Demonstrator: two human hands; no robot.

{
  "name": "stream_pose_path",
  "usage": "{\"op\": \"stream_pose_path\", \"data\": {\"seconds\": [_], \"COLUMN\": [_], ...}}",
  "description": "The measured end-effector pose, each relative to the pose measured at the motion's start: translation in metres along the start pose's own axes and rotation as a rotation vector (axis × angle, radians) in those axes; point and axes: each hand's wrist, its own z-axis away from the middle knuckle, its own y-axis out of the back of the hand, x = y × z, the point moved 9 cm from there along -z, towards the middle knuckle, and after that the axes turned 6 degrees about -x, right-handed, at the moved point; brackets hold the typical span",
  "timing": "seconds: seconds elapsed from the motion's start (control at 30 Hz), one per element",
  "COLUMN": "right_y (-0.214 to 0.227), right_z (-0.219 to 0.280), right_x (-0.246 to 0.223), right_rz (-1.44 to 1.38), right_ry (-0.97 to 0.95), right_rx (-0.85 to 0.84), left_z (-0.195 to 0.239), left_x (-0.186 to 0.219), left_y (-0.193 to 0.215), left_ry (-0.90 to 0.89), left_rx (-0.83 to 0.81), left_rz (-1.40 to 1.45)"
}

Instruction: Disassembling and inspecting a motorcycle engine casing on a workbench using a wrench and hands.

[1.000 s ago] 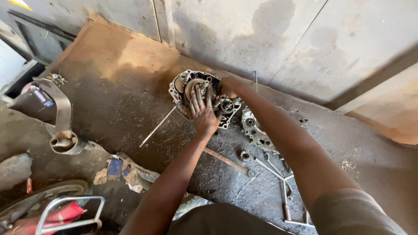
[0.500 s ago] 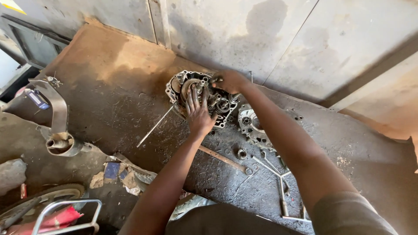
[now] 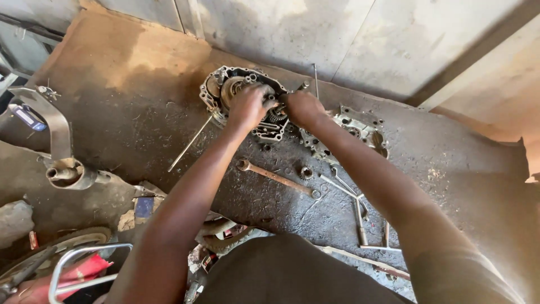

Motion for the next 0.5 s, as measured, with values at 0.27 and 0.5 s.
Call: {"op": "stream_pose_path", "data": {"seconds": [0.27,0.5], "right_y": [0.024,0.033], "right_z": [0.004,0.015], "right_x": [-0.020,-0.025], "right_rz": [-0.058,-0.172], "right_ry": [-0.030,-0.093], "right_rx": [-0.013,-0.040], "left_z": [0.020,0.058], "left_x": [0.043,0.087], "left_y": [0.052,0.117], "left_ry": [-0.025,-0.110], "left_rx": [-0.144,-0.211], "left_rz": [0.074,0.322]}}
